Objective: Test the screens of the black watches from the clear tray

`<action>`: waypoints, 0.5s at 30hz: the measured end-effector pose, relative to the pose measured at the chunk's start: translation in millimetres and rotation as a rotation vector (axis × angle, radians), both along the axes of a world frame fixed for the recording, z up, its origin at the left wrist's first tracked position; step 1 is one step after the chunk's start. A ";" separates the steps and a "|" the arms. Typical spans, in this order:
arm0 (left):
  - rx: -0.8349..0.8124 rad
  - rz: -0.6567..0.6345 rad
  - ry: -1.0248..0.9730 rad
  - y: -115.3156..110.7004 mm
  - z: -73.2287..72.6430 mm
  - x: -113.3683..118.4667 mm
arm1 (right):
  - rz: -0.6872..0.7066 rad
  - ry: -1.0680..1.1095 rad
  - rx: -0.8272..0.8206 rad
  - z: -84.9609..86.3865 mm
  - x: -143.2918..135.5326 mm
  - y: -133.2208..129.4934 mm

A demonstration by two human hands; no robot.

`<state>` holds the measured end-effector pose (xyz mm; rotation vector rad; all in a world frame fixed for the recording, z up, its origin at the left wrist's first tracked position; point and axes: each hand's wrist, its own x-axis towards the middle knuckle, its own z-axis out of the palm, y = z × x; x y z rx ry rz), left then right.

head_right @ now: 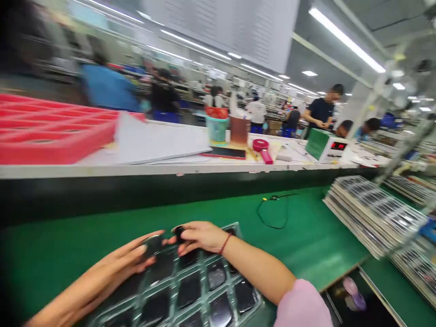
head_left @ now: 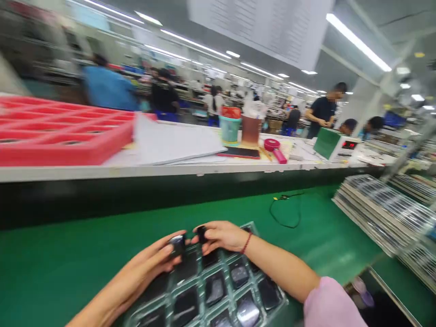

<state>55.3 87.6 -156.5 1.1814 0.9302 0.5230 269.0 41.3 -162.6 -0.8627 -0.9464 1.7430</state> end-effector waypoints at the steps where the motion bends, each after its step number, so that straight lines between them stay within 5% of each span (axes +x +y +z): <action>1: -0.014 -0.016 -0.088 -4.2 2.8 -0.5 | -0.062 -0.037 0.003 0.6 -1.7 -3.0; 4: 0.018 0.007 -0.232 -9.3 5.1 3.0 | -0.022 -0.023 0.012 -2.6 -4.1 -5.1; 15: 0.144 0.019 -0.206 -10.3 -8.1 5.5 | 0.017 -0.247 0.042 -5.3 -6.5 -8.3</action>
